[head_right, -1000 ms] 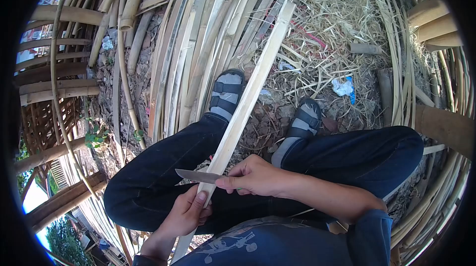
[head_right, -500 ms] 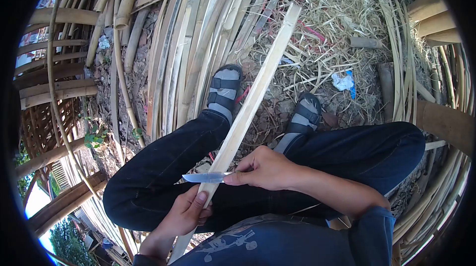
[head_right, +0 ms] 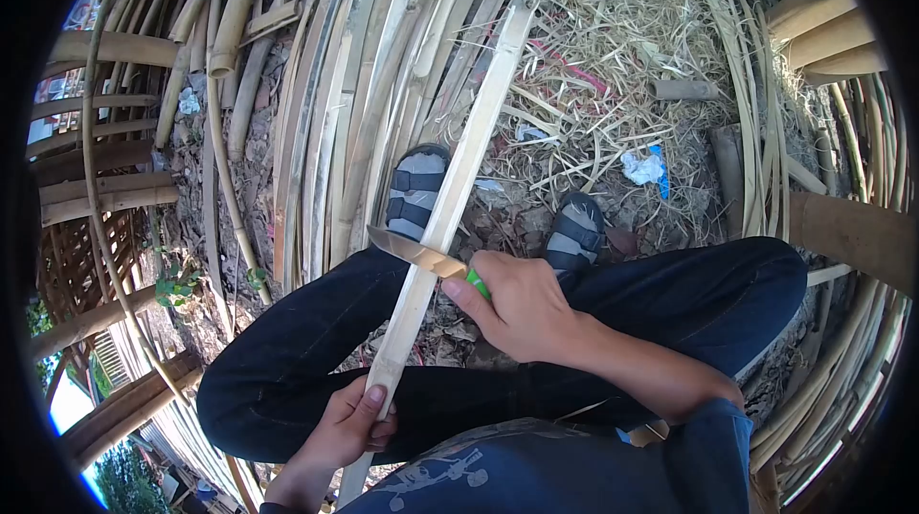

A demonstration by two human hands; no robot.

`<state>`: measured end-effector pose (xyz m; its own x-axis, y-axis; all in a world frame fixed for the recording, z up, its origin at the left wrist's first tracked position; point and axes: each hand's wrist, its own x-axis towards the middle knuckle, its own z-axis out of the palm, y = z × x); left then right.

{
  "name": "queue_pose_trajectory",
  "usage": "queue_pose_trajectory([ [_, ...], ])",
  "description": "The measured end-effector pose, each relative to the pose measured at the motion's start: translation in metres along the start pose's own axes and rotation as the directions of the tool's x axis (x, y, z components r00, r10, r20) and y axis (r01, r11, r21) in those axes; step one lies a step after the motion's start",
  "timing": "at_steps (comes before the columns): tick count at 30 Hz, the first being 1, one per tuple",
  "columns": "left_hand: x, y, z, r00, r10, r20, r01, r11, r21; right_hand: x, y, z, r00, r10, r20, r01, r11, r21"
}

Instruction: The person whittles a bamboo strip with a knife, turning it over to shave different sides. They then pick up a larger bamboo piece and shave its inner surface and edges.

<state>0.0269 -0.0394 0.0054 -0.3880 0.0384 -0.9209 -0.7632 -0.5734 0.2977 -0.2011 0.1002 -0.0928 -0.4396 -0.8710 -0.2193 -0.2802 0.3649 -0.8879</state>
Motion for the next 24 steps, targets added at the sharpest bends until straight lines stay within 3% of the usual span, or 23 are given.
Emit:
queue_pose_trajectory([
  [1, 0.000, -0.001, 0.001, 1.000, 0.006, -0.009, -0.006, 1.000, 0.002, -0.003, 0.000, 0.007, 0.985, -0.167, -0.037, 0.165, 0.985, -0.051],
  [2, 0.000, -0.002, 0.001, 1.000, 0.012, -0.019, -0.012, 1.000, 0.003, -0.008, 0.001, 0.016, 0.973, -0.231, -0.020, 0.230, 0.972, -0.049],
  [5, 0.002, -0.006, 0.002, 0.998, 0.057, -0.032, -0.055, 0.998, 0.038, -0.022, -0.002, 0.030, 0.959, -0.272, 0.079, 0.283, 0.938, -0.199],
  [6, 0.003, -0.007, 0.003, 0.998, 0.055, -0.034, -0.054, 0.998, 0.038, -0.025, 0.000, 0.036, 0.951, -0.309, 0.033, 0.308, 0.926, -0.219],
  [9, 0.003, -0.008, 0.005, 0.992, 0.111, -0.066, -0.104, 0.990, 0.098, -0.024, 0.003, 0.037, 0.937, -0.347, 0.045, 0.339, 0.867, -0.366],
  [12, 0.004, -0.011, 0.004, 0.989, 0.105, -0.105, -0.085, 0.980, 0.180, -0.019, 0.015, 0.045, 0.928, -0.371, 0.032, 0.354, 0.850, -0.391],
  [14, 0.004, -0.013, 0.003, 0.982, 0.147, -0.122, -0.098, 0.936, 0.337, -0.017, 0.019, 0.044, 0.922, -0.387, 0.034, 0.367, 0.838, -0.403],
  [24, 0.004, -0.013, 0.003, 0.983, 0.141, -0.116, -0.089, 0.924, 0.372, -0.015, 0.035, 0.044, 0.890, -0.456, 0.030, 0.416, 0.780, -0.468],
])
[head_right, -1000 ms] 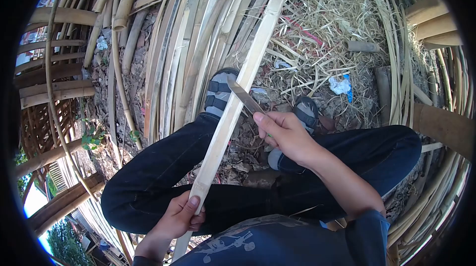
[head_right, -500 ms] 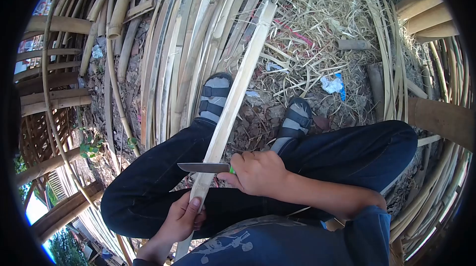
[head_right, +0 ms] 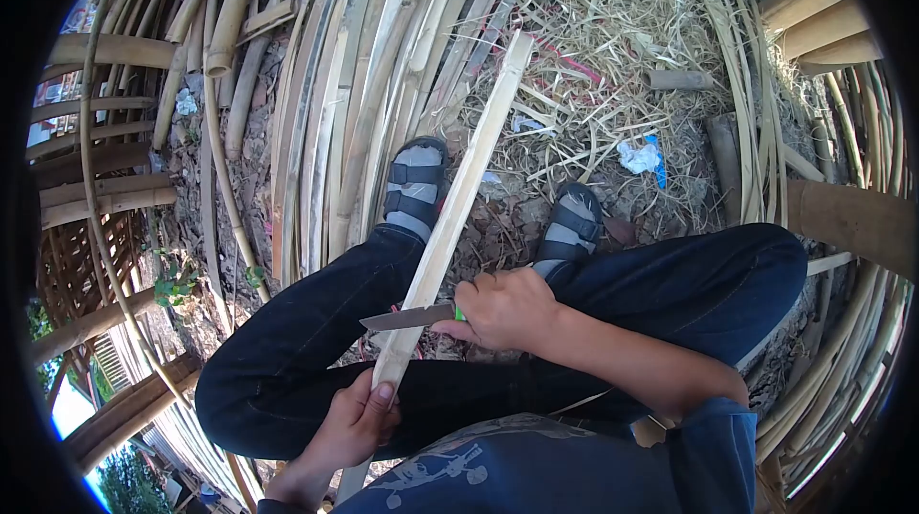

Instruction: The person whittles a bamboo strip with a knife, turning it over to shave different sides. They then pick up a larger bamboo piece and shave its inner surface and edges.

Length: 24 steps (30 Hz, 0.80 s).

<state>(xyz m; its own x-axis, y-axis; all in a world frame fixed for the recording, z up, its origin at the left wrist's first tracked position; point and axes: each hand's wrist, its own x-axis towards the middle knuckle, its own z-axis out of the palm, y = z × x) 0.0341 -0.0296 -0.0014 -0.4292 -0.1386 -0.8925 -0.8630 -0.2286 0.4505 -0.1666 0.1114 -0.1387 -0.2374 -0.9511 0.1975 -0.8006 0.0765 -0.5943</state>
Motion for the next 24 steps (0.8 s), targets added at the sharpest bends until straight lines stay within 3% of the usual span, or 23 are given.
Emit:
queue_pose_trajectory([
  [6, -0.003, 0.002, 0.001, 1.000, -0.020, -0.007, 0.020, 1.000, -0.021, -0.001, 0.018, -0.009, 0.995, 0.086, 0.056, -0.080, 0.992, -0.102],
  [8, -0.008, 0.000, -0.001, 0.998, -0.070, 0.007, 0.071, 0.994, -0.087, 0.004, 0.054, -0.019, 0.884, 0.466, 0.048, -0.463, 0.885, -0.057],
  [9, -0.009, 0.000, -0.002, 0.998, -0.069, 0.013, 0.070, 0.994, -0.081, 0.003, 0.070, -0.029, 0.877, 0.475, 0.067, -0.460, 0.873, -0.163],
  [11, -0.010, 0.001, -0.002, 0.992, -0.091, 0.087, 0.103, 0.984, -0.143, 0.009, 0.076, -0.035, 0.822, 0.569, 0.016, -0.569, 0.822, 0.010],
  [14, -0.005, 0.006, 0.001, 0.997, -0.066, 0.045, 0.073, 0.984, -0.160, 0.015, 0.047, -0.030, 0.883, 0.468, -0.025, -0.461, 0.877, 0.136],
  [16, -0.003, 0.007, 0.000, 0.997, -0.070, 0.033, 0.075, 0.980, -0.186, 0.011, 0.015, -0.025, 0.950, 0.299, 0.087, -0.311, 0.924, 0.220],
  [18, 0.000, 0.006, -0.001, 0.996, -0.082, 0.022, 0.085, 0.974, -0.211, 0.006, -0.012, -0.021, 0.963, 0.169, 0.209, -0.210, 0.959, 0.190],
  [22, 0.003, 0.000, -0.001, 0.999, -0.051, -0.014, 0.049, 0.992, -0.119, 0.005, -0.022, -0.011, 0.972, 0.127, 0.198, -0.167, 0.965, 0.203],
  [24, 0.003, -0.001, 0.000, 0.999, -0.028, -0.027, 0.027, 0.998, -0.058, 0.006, -0.014, -0.007, 0.991, 0.044, 0.126, -0.061, 0.989, 0.137],
])
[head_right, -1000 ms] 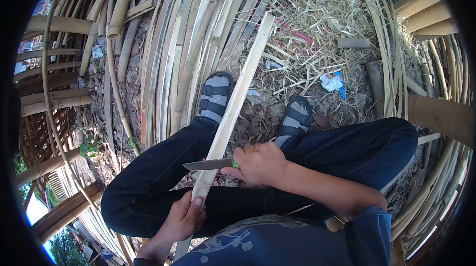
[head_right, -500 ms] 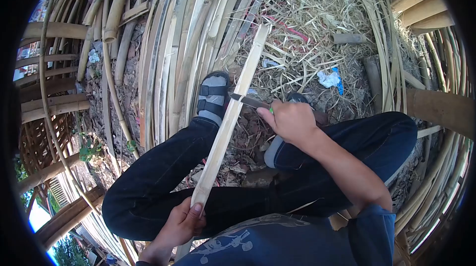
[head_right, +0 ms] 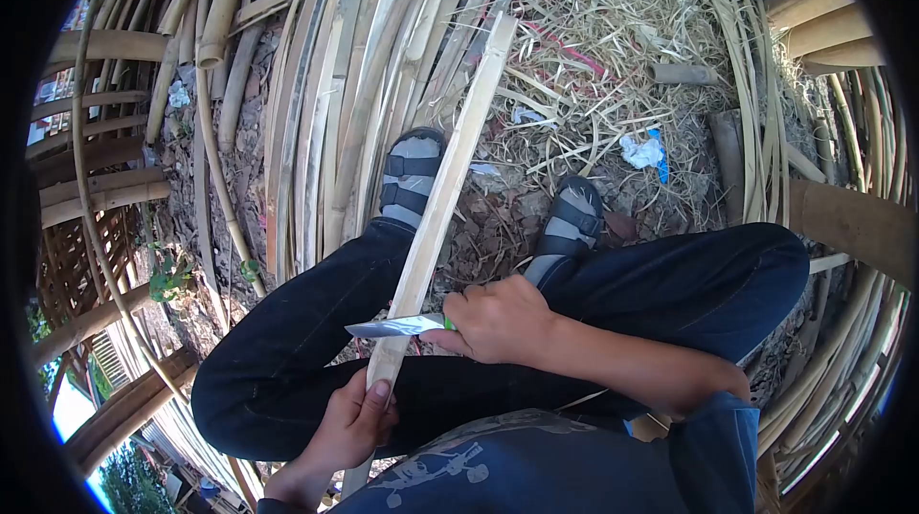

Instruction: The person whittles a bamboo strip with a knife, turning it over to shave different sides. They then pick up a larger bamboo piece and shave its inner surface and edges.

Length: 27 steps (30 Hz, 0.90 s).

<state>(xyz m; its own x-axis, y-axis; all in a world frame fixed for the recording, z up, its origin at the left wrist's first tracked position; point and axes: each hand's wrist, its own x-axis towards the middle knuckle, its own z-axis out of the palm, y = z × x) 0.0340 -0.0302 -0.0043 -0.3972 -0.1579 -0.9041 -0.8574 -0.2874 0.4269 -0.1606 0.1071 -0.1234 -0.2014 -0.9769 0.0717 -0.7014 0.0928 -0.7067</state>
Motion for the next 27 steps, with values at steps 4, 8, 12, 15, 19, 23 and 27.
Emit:
queue_pose_trajectory([
  [4, 0.000, 0.000, 0.002, 0.999, 0.037, 0.012, -0.038, 0.992, 0.121, -0.005, 0.011, 0.005, 0.998, -0.057, -0.032, 0.055, 0.997, -0.056],
  [8, -0.003, 0.005, 0.002, 0.999, 0.015, 0.030, -0.019, 0.992, 0.125, -0.007, 0.022, 0.007, 0.995, -0.079, -0.062, 0.071, 0.990, -0.120],
  [12, -0.010, -0.001, -0.004, 0.999, -0.027, 0.032, 0.025, 0.998, 0.060, -0.006, 0.079, -0.015, 0.928, 0.349, -0.133, -0.364, 0.924, -0.118],
  [15, -0.006, -0.002, 0.000, 0.998, -0.011, 0.055, 0.015, 0.997, -0.080, 0.001, 0.078, -0.024, 0.911, 0.406, -0.064, -0.408, 0.912, -0.024],
  [19, -0.003, 0.001, -0.003, 0.997, -0.007, 0.077, 0.024, 0.973, -0.229, 0.009, 0.056, -0.022, 0.847, 0.529, -0.048, -0.491, 0.814, 0.309],
  [23, -0.002, 0.003, -0.001, 0.997, -0.016, 0.078, 0.037, 0.960, -0.279, 0.010, 0.052, -0.025, 0.842, 0.522, -0.139, -0.397, 0.772, 0.496],
  [27, -0.003, 0.003, 0.000, 0.997, -0.022, 0.080, 0.047, 0.944, -0.326, 0.007, 0.050, -0.029, 0.916, 0.278, -0.288, -0.172, 0.923, 0.344],
])
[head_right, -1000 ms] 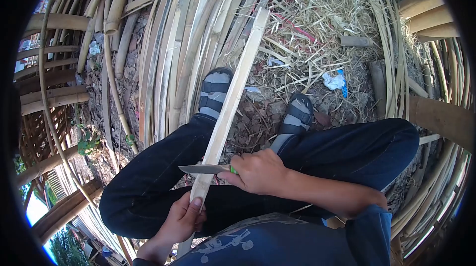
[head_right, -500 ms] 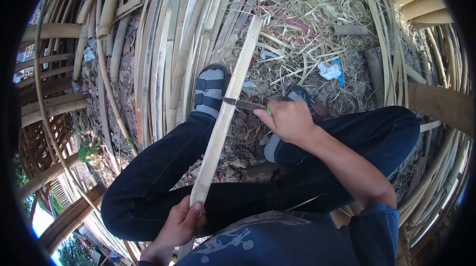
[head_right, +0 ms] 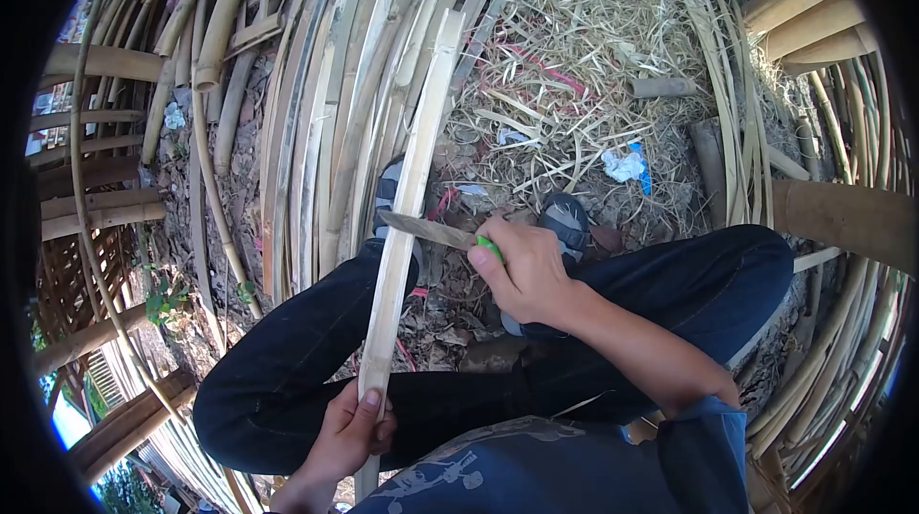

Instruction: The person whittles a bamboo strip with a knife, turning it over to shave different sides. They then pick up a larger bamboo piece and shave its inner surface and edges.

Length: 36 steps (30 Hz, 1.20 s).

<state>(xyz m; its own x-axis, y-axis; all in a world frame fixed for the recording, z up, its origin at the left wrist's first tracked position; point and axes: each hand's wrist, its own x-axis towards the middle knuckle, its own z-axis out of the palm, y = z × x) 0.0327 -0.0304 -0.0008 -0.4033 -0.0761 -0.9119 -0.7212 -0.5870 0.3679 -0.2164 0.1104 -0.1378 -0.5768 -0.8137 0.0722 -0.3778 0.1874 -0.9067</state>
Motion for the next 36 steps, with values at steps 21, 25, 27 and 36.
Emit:
queue_pose_trajectory([
  [21, -0.009, 0.000, 0.011, 0.999, 0.040, -0.027, -0.030, 0.952, 0.305, 0.047, 0.055, -0.041, 0.895, -0.367, 0.253, 0.445, 0.700, -0.558],
  [25, -0.014, 0.001, 0.010, 0.998, 0.017, -0.057, 0.002, 0.950, 0.314, 0.056, 0.072, -0.049, 0.919, -0.363, 0.154, 0.367, 0.647, -0.669],
  [27, -0.017, 0.000, 0.004, 0.997, 0.009, -0.079, 0.016, 0.952, 0.305, 0.072, 0.107, -0.086, 0.985, 0.041, -0.170, -0.153, 0.674, -0.723],
  [36, -0.005, -0.002, 0.007, 0.998, 0.037, -0.043, -0.029, 0.983, 0.181, 0.059, 0.023, -0.053, 0.962, -0.267, -0.064, 0.205, 0.855, -0.477],
])
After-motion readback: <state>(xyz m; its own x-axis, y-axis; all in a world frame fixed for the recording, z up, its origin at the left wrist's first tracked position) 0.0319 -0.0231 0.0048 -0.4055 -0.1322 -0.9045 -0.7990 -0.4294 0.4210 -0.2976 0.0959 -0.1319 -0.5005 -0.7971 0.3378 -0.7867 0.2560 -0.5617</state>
